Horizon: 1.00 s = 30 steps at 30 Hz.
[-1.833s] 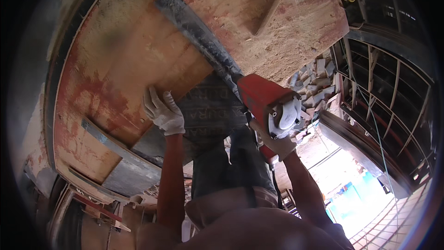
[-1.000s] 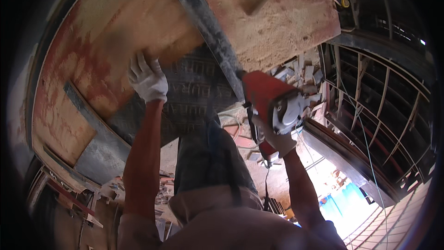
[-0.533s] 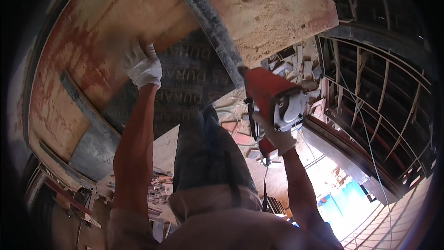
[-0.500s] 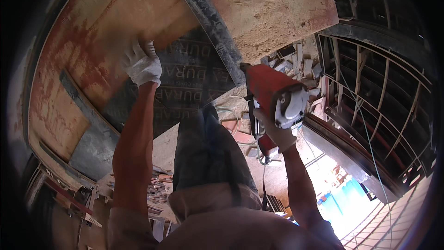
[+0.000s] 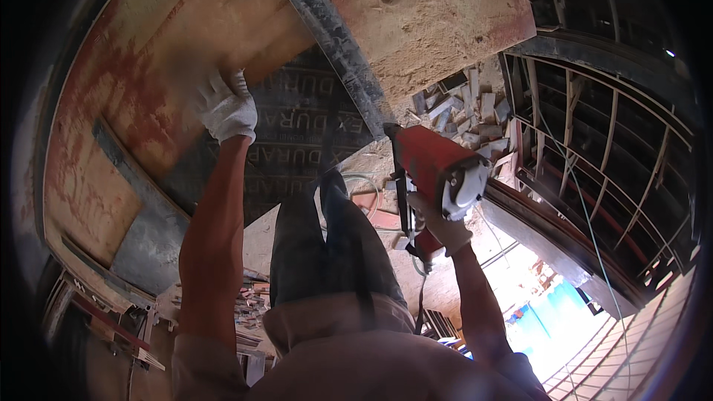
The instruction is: The person uses a red pneumatic nail gun to fasten wooden strips to a large plywood panel on the floor. They repeatedly position strips, fire nails, and adjust pieces to build a rectangular frame structure.
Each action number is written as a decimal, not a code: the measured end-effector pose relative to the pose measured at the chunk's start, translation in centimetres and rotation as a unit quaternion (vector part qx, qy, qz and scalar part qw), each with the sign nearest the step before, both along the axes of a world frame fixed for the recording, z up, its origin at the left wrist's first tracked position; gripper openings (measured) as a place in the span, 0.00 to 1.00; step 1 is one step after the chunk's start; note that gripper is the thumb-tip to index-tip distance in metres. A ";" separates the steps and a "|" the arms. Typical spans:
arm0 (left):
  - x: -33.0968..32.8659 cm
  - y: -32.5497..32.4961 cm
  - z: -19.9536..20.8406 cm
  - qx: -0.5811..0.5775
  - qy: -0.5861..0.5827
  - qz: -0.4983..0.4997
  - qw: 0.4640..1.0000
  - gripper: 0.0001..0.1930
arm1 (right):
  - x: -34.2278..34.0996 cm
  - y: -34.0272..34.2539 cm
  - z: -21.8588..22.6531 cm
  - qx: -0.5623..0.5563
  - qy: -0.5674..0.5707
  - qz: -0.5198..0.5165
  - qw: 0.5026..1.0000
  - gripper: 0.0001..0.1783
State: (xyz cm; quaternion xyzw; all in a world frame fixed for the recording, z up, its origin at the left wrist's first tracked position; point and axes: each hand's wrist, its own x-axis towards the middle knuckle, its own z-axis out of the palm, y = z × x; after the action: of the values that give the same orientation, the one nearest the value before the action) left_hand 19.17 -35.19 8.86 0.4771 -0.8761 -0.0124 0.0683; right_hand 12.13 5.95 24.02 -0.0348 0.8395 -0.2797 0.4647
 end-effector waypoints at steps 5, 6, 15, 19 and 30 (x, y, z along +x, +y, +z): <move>0.8 0.0 -0.9 -0.053 0.046 -0.039 0.997 0.28 | -0.2 0.1 0.9 0.041 -0.097 -0.073 0.992 0.23; 0.8 0.1 -0.8 -0.053 0.045 -0.039 0.997 0.28 | -0.7 -0.2 0.9 0.041 -0.100 -0.081 0.991 0.24; 0.5 -0.2 -0.6 -0.062 0.062 -0.049 0.995 0.28 | -4.0 -7.9 -2.7 -0.094 -0.005 -0.080 0.992 0.09; 0.7 -0.3 -0.5 -0.055 0.063 -0.049 0.995 0.28 | -6.5 -11.7 -2.7 -0.117 -0.066 -0.073 0.988 0.09; 0.4 -0.6 0.9 -0.047 0.063 -0.052 0.996 0.30 | -10.5 -17.9 1.1 -0.022 -0.112 -0.070 0.991 0.15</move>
State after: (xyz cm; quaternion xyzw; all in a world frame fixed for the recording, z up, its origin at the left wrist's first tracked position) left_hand 19.54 -35.78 9.81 0.4251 -0.8935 -0.0050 0.1447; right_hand 1.60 -11.94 25.13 0.0453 0.7758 -0.3324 0.5343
